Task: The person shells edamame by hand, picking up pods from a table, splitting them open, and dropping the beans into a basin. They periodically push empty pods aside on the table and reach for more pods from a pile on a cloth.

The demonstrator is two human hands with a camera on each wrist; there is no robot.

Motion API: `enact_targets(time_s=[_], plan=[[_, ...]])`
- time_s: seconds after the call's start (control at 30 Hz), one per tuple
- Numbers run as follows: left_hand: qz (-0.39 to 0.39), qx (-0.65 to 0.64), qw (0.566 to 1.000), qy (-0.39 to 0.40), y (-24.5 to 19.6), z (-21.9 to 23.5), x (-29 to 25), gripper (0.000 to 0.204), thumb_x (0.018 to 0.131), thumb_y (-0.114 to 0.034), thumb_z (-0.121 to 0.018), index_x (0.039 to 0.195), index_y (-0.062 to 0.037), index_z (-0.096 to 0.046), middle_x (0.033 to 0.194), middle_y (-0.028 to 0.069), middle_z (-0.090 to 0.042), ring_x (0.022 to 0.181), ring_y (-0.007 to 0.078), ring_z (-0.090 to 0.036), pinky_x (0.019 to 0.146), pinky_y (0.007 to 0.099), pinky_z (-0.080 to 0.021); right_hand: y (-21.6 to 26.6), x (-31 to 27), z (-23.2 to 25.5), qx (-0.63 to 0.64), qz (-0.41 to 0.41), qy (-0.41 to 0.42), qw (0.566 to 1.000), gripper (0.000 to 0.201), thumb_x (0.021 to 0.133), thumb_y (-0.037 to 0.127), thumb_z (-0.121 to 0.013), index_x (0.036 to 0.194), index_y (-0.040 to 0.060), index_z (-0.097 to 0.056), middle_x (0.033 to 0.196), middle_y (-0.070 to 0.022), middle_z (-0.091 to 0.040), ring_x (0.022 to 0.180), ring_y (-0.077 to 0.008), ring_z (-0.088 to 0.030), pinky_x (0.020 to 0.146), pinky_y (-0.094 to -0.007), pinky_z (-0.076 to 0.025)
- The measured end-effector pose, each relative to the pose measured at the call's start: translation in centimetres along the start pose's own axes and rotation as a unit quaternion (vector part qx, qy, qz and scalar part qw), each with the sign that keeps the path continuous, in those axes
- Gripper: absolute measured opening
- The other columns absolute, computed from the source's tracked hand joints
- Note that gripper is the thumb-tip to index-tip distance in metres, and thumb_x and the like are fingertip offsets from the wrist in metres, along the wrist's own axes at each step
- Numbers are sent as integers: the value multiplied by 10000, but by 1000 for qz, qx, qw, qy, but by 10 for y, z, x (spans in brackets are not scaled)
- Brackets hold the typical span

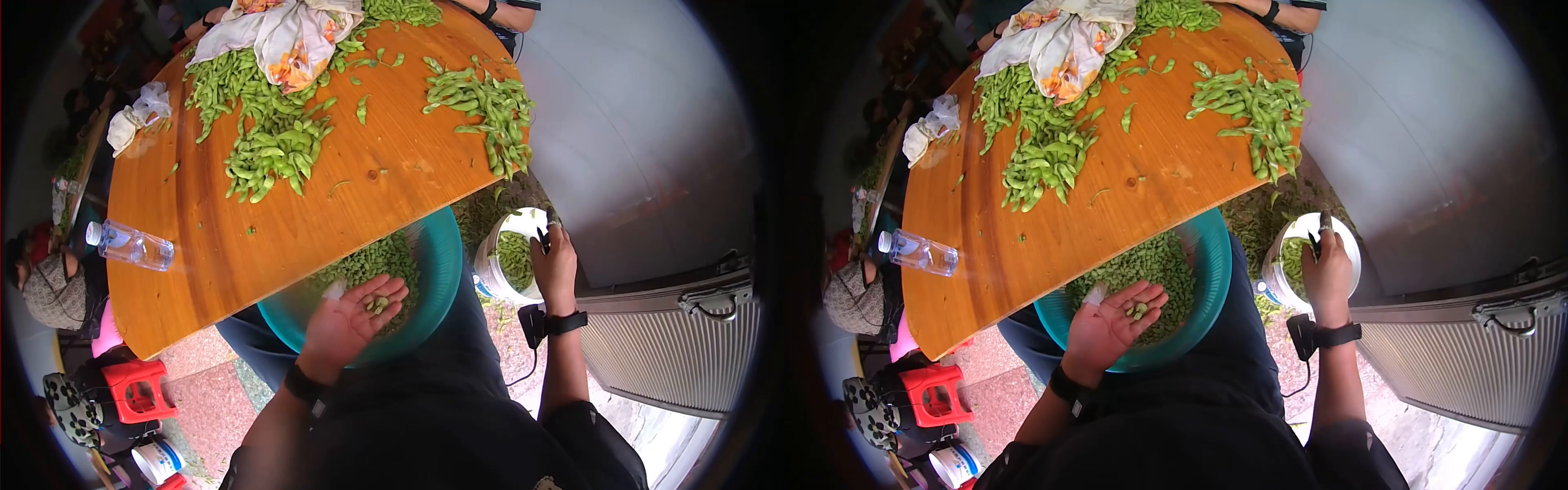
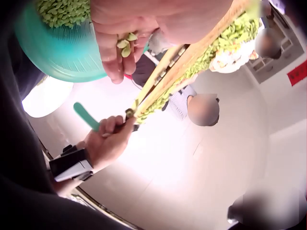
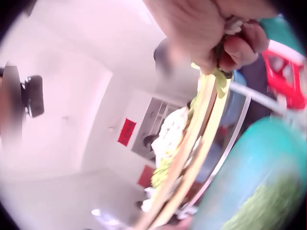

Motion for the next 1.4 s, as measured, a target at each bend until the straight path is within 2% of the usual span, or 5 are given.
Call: enact_targets(time_s=[0.53,0.6,0.77,1.03,1.4], plan=[[-10,223,975,7,-5,-6,-10,695,1016,-525,-224,1466,-1,-295,1553,189,-234,1422,300,-270,1162,407,-187,178,-56,-22,315,182,257,895,219,816,73,-680,1022,16,-630,842,-179,-592,750,-376,-622,637,-415,-507],[-180,760,624,-19,-22,-14,-28,397,917,-199,-603,1276,-36,-551,1382,171,-492,1277,269,-468,1075,378,-347,171,-53,-22,323,149,264,897,289,855,56,-607,1137,-2,-591,917,-198,-609,799,-395,-624,671,-413,-508],[-365,762,514,-149,-99,-78,-41,133,823,26,-617,939,-15,-666,806,106,-620,686,196,-608,603,274,-463,154,-48,-27,390,113,262,875,244,902,76,-567,1132,-5,-559,859,-182,-599,736,-354,-621,656,-374,-494],[-385,863,239,-223,-176,-101,38,140,807,-118,-694,903,-25,-651,864,152,-607,709,356,-621,660,427,-519,153,-44,-20,418,-2,358,835,83,946,92,-535,980,17,-545,652,-55,-511,595,-123,-527,547,-292,-440],[-289,871,352,-184,-175,-98,8,132,801,-111,-703,865,-3,-661,827,138,-623,739,326,-634,673,392,-501,154,-47,-28,425,2,396,814,87,921,72,-565,905,-7,-530,686,-188,-522,613,-320,-560,576,-382,-443]])
Point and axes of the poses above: each hand's wrist, its own x-axis towards the middle knuckle, its own z-axis out of the back of the hand, y = z × x, the point moved 5 cm from there along x, towards the middle knuckle
